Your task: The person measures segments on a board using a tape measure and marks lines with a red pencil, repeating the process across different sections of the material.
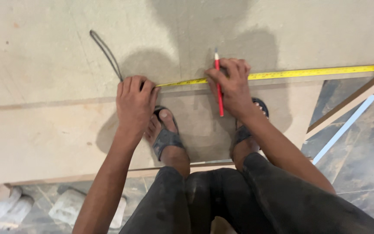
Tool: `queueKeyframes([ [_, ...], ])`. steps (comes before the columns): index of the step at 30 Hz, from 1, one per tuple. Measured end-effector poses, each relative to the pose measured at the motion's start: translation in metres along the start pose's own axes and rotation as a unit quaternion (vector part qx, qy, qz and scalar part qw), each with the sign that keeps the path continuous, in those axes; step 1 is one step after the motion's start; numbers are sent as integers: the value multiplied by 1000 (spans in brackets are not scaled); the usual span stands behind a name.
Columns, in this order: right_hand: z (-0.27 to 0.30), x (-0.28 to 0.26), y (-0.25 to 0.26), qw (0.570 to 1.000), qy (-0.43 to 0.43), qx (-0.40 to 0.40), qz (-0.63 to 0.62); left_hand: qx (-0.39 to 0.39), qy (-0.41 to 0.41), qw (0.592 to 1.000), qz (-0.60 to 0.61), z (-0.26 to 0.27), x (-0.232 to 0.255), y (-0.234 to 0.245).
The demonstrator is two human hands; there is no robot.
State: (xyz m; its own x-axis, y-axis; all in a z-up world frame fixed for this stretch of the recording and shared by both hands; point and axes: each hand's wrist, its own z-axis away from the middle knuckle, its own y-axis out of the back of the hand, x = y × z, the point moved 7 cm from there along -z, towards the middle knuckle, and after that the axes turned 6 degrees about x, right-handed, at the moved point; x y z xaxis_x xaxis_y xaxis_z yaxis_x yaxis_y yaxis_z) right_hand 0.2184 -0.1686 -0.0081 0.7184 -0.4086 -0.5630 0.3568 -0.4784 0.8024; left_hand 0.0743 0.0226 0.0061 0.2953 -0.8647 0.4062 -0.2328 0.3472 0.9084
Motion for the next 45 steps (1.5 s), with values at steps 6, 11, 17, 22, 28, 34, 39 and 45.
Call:
queueKeyframes([
  [6, -1, 0, 3, 1000, 9, 11, -2, -17, 13, 1000, 4, -3, 2, 1],
  [11, 0, 1, 4, 1000, 9, 11, -6, -19, 18, 1000, 13, -5, 3, 2],
  [17, 0, 1, 6, 1000, 14, 12, -4, -22, 20, 999, 14, -6, 6, 5],
  [22, 11, 7, 5, 1000, 7, 19, -14, -30, 26, 999, 10, -7, 5, 0],
  [28, 32, 7, 14, 999, -5, 50, -17, -36, 27, 999, 22, -6, 2, 2],
  [34, 42, 20, 39, 992, -64, 99, -46, -62, 42, 995, 61, -7, -4, 0],
  [39, 36, 20, 67, 968, -139, 202, -52, -100, 68, 988, 100, -18, -17, -4],
  [45, 27, 23, 89, 964, -145, 215, -60, -97, 86, 979, 159, -34, -21, 4],
])
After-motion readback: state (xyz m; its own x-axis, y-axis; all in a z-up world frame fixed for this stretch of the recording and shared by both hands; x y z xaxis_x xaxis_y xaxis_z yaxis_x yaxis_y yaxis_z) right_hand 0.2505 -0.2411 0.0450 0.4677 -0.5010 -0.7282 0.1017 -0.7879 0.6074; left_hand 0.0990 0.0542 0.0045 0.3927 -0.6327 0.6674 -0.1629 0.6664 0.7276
